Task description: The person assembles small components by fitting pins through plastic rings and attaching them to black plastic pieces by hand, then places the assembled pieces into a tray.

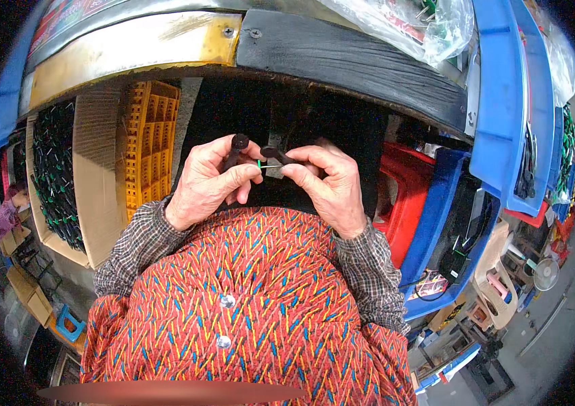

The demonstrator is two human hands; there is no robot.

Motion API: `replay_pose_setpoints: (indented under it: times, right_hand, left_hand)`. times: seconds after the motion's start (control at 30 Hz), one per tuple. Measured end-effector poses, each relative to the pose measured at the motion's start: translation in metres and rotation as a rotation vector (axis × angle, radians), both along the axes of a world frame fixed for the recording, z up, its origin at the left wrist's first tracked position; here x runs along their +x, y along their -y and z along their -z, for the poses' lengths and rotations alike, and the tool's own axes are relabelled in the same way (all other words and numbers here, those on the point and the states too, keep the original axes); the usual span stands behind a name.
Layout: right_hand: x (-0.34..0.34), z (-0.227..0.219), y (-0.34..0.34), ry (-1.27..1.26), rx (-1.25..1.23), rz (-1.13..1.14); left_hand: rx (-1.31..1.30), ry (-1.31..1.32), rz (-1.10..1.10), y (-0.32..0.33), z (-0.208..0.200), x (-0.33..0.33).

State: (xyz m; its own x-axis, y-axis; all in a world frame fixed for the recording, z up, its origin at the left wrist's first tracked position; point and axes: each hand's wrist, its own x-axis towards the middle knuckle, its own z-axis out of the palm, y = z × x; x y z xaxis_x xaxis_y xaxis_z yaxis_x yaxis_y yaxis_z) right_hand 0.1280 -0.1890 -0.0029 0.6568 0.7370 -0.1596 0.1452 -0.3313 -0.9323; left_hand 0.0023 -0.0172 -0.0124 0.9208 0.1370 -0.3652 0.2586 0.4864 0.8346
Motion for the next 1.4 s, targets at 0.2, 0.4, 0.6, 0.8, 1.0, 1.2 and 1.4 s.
replay_pose_setpoints:
  times: [0.2, 0.4, 0.6, 0.8, 1.0, 1.2, 1.4]
  right_hand:
    - [-0.001, -0.016, 0.005, -0.15, -0.013, 0.002]
    - [0.003, -0.024, 0.011, -0.451, 0.112, -0.03]
    - [0.004, -0.025, 0.014, -0.606, 0.223, -0.017]
    - [-0.001, -0.024, 0.011, -0.596, 0.22, 0.016]
    - [-0.008, -0.028, 0.002, -0.619, 0.297, 0.148]
    - [-0.007, -0.018, 0.011, -0.703, 0.243, 0.133]
    - [-0.011, -0.011, 0.011, -0.772, 0.3, 0.134]
  left_hand:
    - [-0.005, 0.016, 0.002, 0.002, -0.005, -0.002]
    - [0.003, -0.002, -0.04, 0.002, -0.013, -0.007]
    - [0.011, 0.014, -0.044, 0.003, -0.018, -0.011]
    - [0.052, 0.041, -0.048, 0.004, -0.021, -0.015]
    - [0.012, 0.056, -0.076, 0.004, -0.023, -0.018]
    - [-0.017, 0.045, -0.053, 0.004, -0.022, -0.018]
    - [-0.087, 0.03, -0.064, 0.003, -0.022, -0.018]
